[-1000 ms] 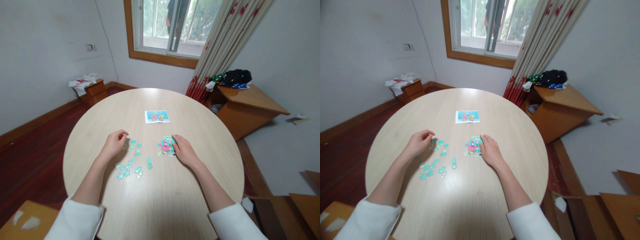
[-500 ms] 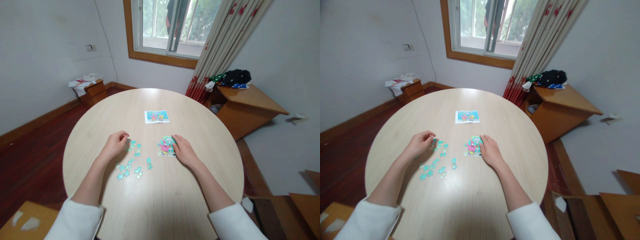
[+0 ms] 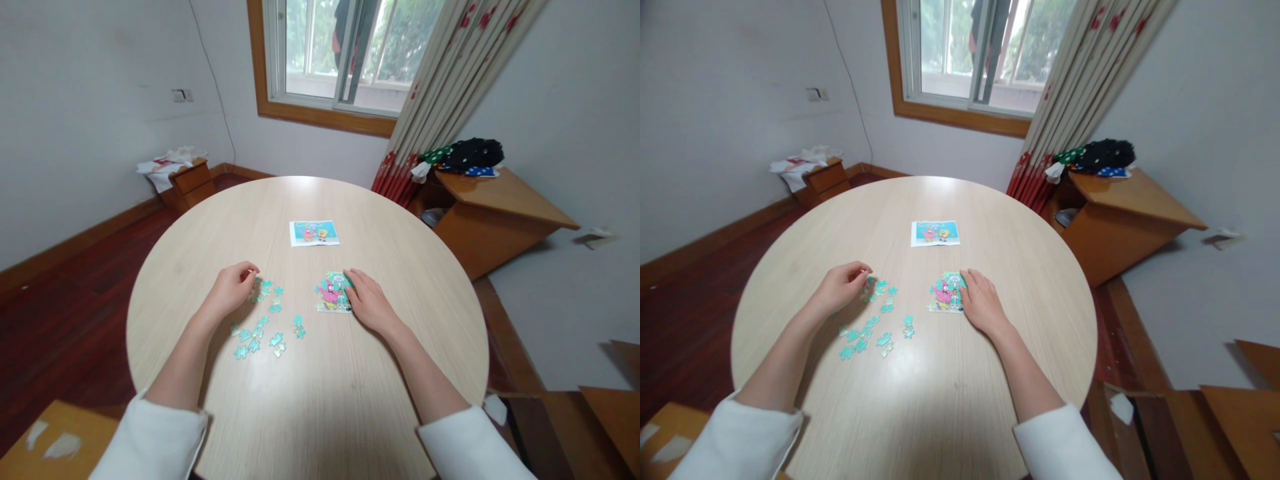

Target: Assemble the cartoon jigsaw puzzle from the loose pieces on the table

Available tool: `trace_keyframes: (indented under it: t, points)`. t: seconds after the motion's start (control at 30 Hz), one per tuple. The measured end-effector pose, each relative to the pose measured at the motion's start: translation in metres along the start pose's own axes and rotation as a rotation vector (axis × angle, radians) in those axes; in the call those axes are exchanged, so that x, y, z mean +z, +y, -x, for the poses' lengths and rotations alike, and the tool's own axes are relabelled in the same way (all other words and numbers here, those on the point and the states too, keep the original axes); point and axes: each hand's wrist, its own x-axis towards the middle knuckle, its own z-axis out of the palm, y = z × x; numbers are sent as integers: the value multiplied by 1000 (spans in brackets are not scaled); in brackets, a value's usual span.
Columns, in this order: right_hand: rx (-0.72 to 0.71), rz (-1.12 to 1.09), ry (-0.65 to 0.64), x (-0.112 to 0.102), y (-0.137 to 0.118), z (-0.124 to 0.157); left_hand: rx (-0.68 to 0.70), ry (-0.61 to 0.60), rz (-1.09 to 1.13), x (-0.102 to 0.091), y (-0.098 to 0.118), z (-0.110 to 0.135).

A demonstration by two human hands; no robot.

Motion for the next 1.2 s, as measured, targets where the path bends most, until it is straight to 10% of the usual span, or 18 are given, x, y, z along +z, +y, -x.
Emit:
trace_keyframes:
  t: [1.2]
  points:
    - [2, 1, -23, -2, -2, 1, 5, -11, -3, -1, 6, 3]
